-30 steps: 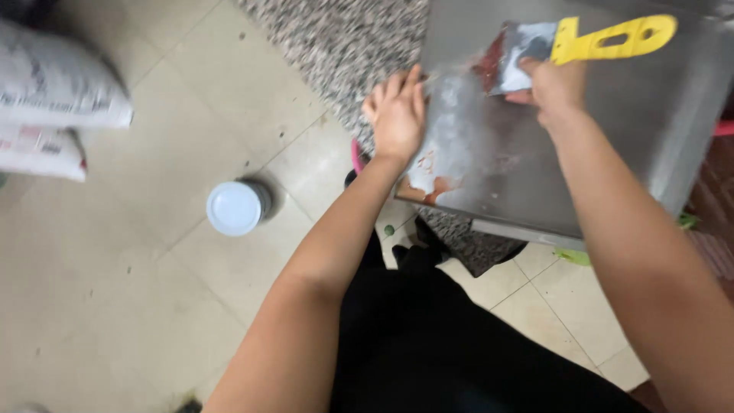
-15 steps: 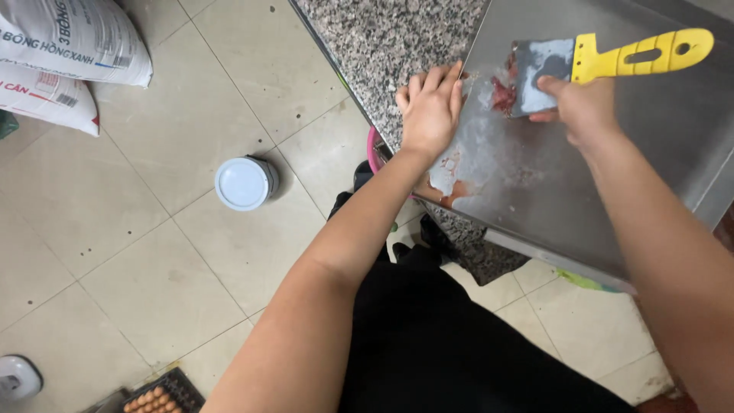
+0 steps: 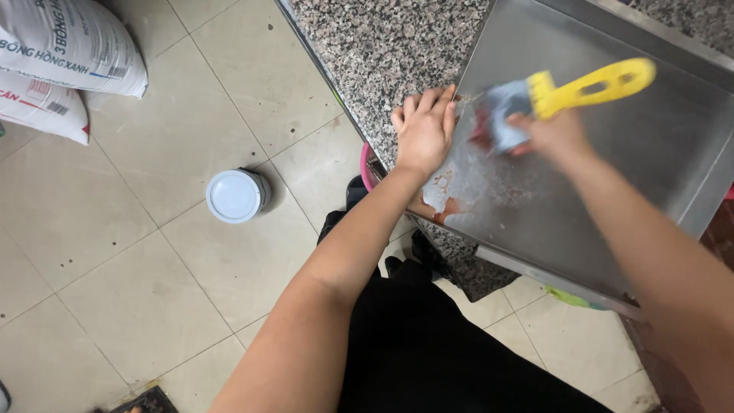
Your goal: Scraping and washing a metal baking tray in a kitchen sink.
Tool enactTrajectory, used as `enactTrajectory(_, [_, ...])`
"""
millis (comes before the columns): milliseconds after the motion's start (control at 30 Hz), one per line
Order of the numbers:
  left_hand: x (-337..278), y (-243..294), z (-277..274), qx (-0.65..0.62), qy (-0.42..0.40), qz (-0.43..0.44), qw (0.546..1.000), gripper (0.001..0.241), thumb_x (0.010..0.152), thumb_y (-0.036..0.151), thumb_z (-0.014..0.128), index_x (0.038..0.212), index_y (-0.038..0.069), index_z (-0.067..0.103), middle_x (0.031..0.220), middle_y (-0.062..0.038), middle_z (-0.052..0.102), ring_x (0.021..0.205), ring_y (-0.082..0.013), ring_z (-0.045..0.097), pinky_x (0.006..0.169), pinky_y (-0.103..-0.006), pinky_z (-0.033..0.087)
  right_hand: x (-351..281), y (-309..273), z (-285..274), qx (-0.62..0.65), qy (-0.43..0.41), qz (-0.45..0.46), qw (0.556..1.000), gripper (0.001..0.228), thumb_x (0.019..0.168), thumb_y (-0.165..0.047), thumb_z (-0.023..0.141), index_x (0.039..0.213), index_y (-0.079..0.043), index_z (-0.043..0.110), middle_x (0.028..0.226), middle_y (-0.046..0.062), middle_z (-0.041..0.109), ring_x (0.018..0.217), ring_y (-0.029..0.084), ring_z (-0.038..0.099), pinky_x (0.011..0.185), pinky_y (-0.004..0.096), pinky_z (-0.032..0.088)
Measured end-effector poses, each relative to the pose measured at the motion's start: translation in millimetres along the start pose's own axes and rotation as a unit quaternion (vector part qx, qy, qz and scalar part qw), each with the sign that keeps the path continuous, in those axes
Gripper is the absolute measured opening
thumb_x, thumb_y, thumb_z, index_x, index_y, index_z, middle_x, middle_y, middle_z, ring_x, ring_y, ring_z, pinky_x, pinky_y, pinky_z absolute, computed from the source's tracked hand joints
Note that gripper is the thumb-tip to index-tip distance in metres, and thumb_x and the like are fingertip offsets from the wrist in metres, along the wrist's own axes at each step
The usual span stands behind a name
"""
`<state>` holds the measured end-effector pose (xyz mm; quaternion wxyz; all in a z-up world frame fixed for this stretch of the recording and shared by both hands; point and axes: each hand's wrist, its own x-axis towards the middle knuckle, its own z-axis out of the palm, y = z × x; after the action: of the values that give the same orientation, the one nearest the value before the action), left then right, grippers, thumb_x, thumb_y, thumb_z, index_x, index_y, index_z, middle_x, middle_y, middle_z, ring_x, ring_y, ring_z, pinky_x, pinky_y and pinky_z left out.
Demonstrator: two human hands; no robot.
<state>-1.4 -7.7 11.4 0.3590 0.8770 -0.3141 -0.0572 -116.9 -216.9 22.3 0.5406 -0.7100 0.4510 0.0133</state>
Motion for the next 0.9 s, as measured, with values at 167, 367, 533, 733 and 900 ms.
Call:
enactTrajectory(167, [-1.3, -1.2, -0.4, -0.002, 0.004, -0.002, 1.000, 0.038, 0.107, 0.033, 0.047, 0.137, 0.019, 0.066, 0.129, 0.002, 0.063, 0.123, -0.0223, 0.051, 0.110, -0.0456, 0.029, -55.8, 3.4, 42.7, 0.002, -0.075, -0.007, 0.997, 0.035, 0.089, -0.009, 0.077, 0.120, 0.001, 0.062, 0.101, 0.011, 0.072, 0.074, 0.021, 0.072, 0.053, 0.035, 0.062])
enactTrajectory(367, [-0.9, -0.8, 1.5, -0.020, 0.007, -0.008, 1.000, 0.037, 0.106, 0.033, 0.048, 0.135, 0.021, 0.067, 0.129, 0.002, 0.064, 0.122, -0.0232, 0.051, 0.110, -0.0461, 0.028, -65.4, 16.2, -18.9, 0.139, 0.026, 0.006, 0.990, 0.034, 0.094, -0.007, 0.072, 0.124, -0.001, 0.058, 0.106, 0.011, 0.070, 0.081, 0.021, 0.075, 0.060, 0.037, 0.066])
enactTrajectory(533, [-2.0, -1.0, 0.6, -0.020, 0.003, -0.012, 1.000, 0.037, 0.106, 0.033, 0.049, 0.135, 0.021, 0.067, 0.129, 0.002, 0.064, 0.122, -0.0237, 0.051, 0.110, -0.0457, 0.029, -76.5, 58.9, -103.3, 0.223, 0.169, 0.007, 0.960, 0.038, 0.100, -0.005, 0.069, 0.132, -0.003, 0.049, 0.115, 0.013, 0.069, 0.090, 0.025, 0.078, 0.067, 0.039, 0.064])
enactTrajectory(733, [-1.6, -1.5, 2.9, -0.014, 0.017, 0.000, 1.000, 0.035, 0.105, 0.032, 0.051, 0.134, 0.019, 0.068, 0.128, 0.001, 0.064, 0.121, -0.0238, 0.051, 0.109, -0.0453, 0.029, -74.1, 95.1, -129.7, 0.197, 0.245, 0.046, 0.948, 0.039, 0.098, -0.004, 0.068, 0.133, -0.004, 0.049, 0.118, 0.011, 0.068, 0.091, 0.022, 0.078, 0.067, 0.037, 0.067])
enactTrajectory(900, [-0.8, -1.3, -0.5, -0.018, 0.006, 0.002, 1.000, 0.036, 0.106, 0.031, 0.050, 0.135, 0.018, 0.067, 0.127, 0.001, 0.064, 0.119, -0.0225, 0.051, 0.109, -0.0438, 0.030, -58.7, 69.6, -75.5, 0.019, 0.150, 0.025, 0.988, 0.030, 0.092, -0.006, 0.077, 0.116, 0.002, 0.060, 0.102, 0.012, 0.072, 0.079, 0.021, 0.073, 0.063, 0.034, 0.064])
